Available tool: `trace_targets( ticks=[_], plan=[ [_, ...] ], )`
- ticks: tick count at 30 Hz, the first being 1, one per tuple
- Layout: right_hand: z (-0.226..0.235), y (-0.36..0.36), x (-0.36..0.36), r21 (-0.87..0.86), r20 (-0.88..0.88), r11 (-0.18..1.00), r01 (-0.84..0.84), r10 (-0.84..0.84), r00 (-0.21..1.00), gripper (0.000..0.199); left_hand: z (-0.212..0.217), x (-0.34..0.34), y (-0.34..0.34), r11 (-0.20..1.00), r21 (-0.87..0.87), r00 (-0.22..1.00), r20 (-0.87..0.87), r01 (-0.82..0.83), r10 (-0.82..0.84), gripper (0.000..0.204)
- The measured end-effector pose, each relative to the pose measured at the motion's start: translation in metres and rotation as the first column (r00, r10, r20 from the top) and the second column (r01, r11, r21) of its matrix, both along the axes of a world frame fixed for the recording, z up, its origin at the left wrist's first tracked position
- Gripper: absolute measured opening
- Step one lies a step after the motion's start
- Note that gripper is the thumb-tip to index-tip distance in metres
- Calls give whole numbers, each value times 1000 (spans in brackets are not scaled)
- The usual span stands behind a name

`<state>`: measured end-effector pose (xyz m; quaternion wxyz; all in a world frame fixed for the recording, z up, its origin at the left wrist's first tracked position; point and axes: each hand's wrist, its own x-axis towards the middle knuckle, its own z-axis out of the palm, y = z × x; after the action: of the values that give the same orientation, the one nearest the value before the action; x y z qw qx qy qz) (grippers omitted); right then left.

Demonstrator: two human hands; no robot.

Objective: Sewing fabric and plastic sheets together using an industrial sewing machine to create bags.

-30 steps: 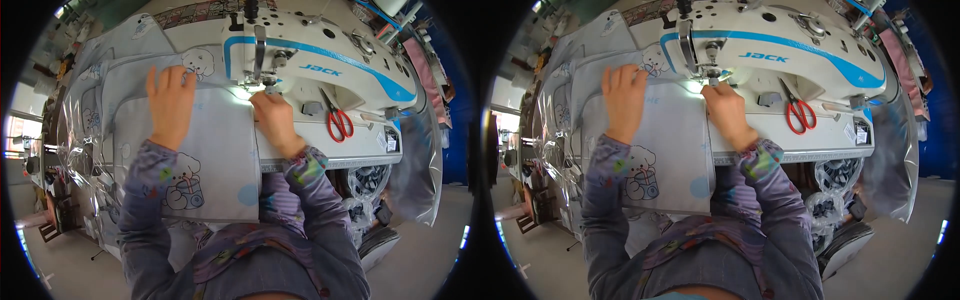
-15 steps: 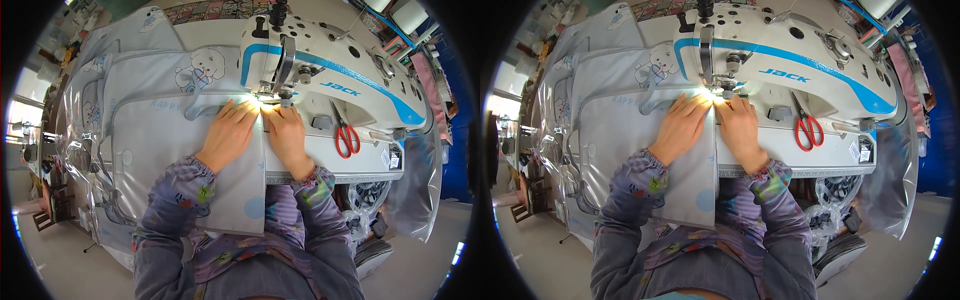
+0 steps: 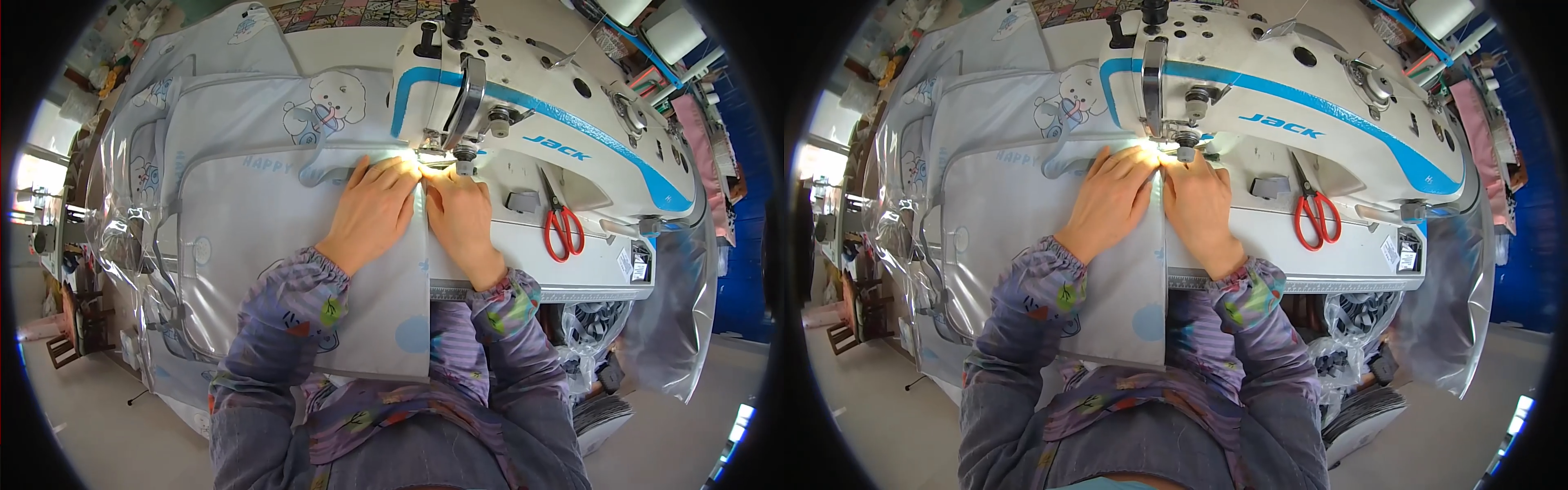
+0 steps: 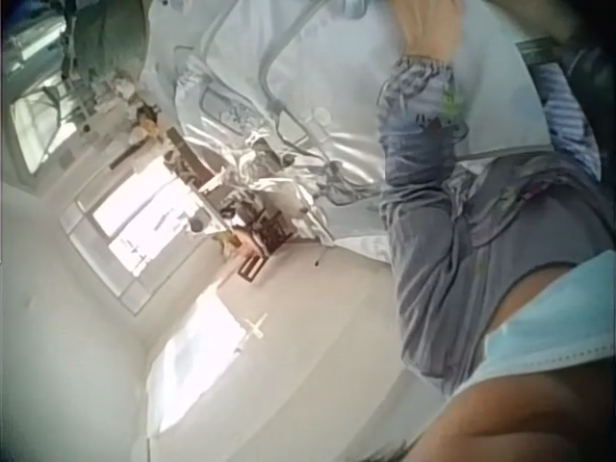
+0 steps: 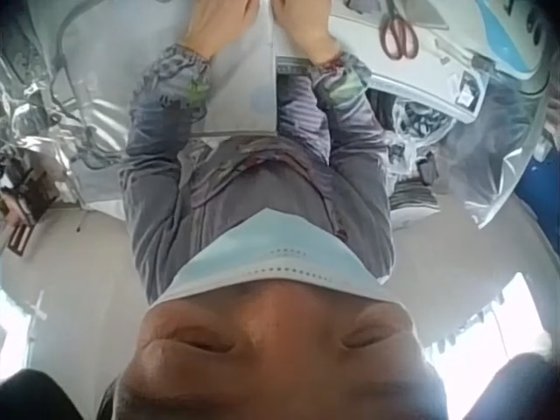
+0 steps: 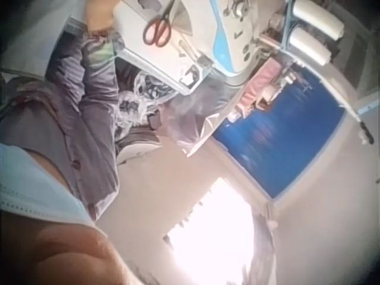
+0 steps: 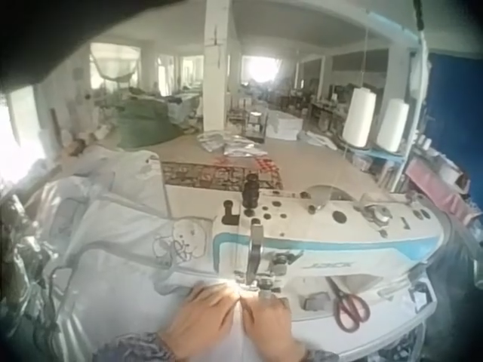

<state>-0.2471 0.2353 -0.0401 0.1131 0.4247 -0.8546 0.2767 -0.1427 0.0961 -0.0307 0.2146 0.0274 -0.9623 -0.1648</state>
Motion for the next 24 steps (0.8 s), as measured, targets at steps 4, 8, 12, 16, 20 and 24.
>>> trace_targets(
  ticks=[4, 8, 12, 16, 20, 24],
  plan=[
    [-1, 5, 0, -51, 2, 998, -36, 36, 999, 16, -5, -6, -2, 999, -33, 1000, -28, -3, 2, 25],
    [0, 9, -4, -59, 48, 996, -63, 66, 997, 13, -6, -12, -4, 994, -108, 999, -33, -18, 14, 19],
    [8, 33, 19, -202, 14, 972, -121, 127, 992, 13, -4, -19, -12, 997, -76, 998, -62, 16, -21, 16],
    [9, 99, 82, -186, 344, 976, -116, 175, 922, 12, -1, 0, -35, 993, 22, 989, -98, 113, -110, 12],
    [-28, 152, 130, -85, 591, 986, -146, 168, 789, 23, 12, 96, -80, 957, -204, 970, -172, -208, 175, 15],
    [-72, 139, 137, -490, 861, 864, 111, 460, 216, 37, 20, 257, -129, 389, 168, 341, -255, -906, 905, 35]
  ],
)
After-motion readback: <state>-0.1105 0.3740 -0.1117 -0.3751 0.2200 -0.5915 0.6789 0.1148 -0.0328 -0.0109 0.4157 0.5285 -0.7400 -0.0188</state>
